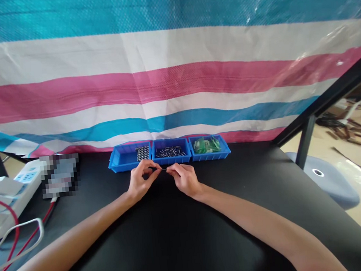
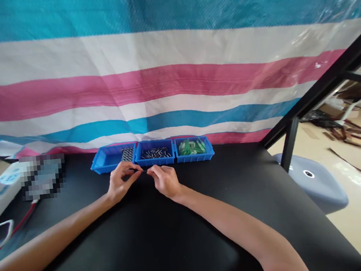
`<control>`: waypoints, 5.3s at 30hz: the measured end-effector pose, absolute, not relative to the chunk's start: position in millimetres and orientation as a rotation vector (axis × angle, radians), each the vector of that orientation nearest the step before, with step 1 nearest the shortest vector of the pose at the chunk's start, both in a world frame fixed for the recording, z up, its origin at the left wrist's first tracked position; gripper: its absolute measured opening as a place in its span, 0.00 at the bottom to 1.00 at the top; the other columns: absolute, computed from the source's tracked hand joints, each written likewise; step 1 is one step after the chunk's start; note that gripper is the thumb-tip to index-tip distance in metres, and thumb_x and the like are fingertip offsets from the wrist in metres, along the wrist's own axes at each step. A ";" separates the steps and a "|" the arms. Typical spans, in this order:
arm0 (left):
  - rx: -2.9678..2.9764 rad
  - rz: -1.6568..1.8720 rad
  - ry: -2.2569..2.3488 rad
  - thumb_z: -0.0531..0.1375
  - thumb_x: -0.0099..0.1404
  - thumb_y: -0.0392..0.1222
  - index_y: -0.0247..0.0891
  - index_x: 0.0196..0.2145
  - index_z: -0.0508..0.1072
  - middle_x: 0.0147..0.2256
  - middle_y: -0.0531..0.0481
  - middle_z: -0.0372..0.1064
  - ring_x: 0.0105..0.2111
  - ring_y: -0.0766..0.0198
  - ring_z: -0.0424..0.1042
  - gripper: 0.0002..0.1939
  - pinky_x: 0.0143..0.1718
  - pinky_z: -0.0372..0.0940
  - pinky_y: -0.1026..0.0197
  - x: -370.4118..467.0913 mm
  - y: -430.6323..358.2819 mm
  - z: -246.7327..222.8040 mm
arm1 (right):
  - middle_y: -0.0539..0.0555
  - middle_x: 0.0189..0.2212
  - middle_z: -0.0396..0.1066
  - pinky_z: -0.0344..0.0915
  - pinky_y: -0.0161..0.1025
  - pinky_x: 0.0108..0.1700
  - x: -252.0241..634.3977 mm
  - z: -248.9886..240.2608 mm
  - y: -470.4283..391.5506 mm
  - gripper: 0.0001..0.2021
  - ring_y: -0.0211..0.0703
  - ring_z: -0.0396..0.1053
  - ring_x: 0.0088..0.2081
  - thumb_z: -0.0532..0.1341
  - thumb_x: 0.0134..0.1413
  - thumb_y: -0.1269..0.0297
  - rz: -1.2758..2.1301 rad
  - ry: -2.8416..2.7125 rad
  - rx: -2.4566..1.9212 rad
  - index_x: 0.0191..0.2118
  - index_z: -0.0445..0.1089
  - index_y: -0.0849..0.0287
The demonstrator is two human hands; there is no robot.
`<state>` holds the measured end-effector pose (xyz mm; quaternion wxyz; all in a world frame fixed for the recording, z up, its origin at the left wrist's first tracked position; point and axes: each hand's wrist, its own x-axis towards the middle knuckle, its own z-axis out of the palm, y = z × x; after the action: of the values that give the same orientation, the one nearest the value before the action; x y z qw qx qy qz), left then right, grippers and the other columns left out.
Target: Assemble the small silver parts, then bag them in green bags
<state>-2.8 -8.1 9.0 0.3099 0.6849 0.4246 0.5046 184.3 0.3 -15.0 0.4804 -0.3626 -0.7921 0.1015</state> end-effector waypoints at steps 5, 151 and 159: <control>1.795 1.338 1.138 0.63 0.61 0.42 0.37 0.38 0.67 0.34 0.47 0.73 0.32 0.62 0.76 0.10 0.31 0.70 0.63 -2.0 -8.7 11.0 | 0.51 0.27 0.76 0.68 0.33 0.34 184.1 -16.0 0.3 0.08 0.38 0.73 0.28 0.55 0.64 0.68 0.238 -1.929 -0.892 0.36 0.71 0.56; 1.835 1.542 1.196 0.66 0.59 0.40 0.38 0.37 0.66 0.32 0.49 0.77 0.28 0.63 0.77 0.12 0.27 0.70 0.63 -1.0 -4.1 -1.2 | 0.49 0.23 0.70 0.61 0.32 0.29 185.1 -8.5 5.3 0.10 0.37 0.69 0.24 0.52 0.64 0.63 0.447 -1.947 -0.949 0.33 0.66 0.57; 1.886 1.514 1.180 0.65 0.59 0.39 0.39 0.37 0.67 0.32 0.50 0.77 0.26 0.64 0.76 0.11 0.26 0.68 0.64 -2.0 -4.0 -1.8 | 0.49 0.24 0.71 0.62 0.32 0.30 185.2 -9.6 5.5 0.10 0.38 0.70 0.25 0.53 0.65 0.63 0.444 -1.973 -0.929 0.33 0.66 0.57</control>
<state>-2.0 -4.0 -1.8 0.2232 0.6833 0.4275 0.5483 185.2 5.5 -9.6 0.4421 -0.3745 -0.7952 0.1788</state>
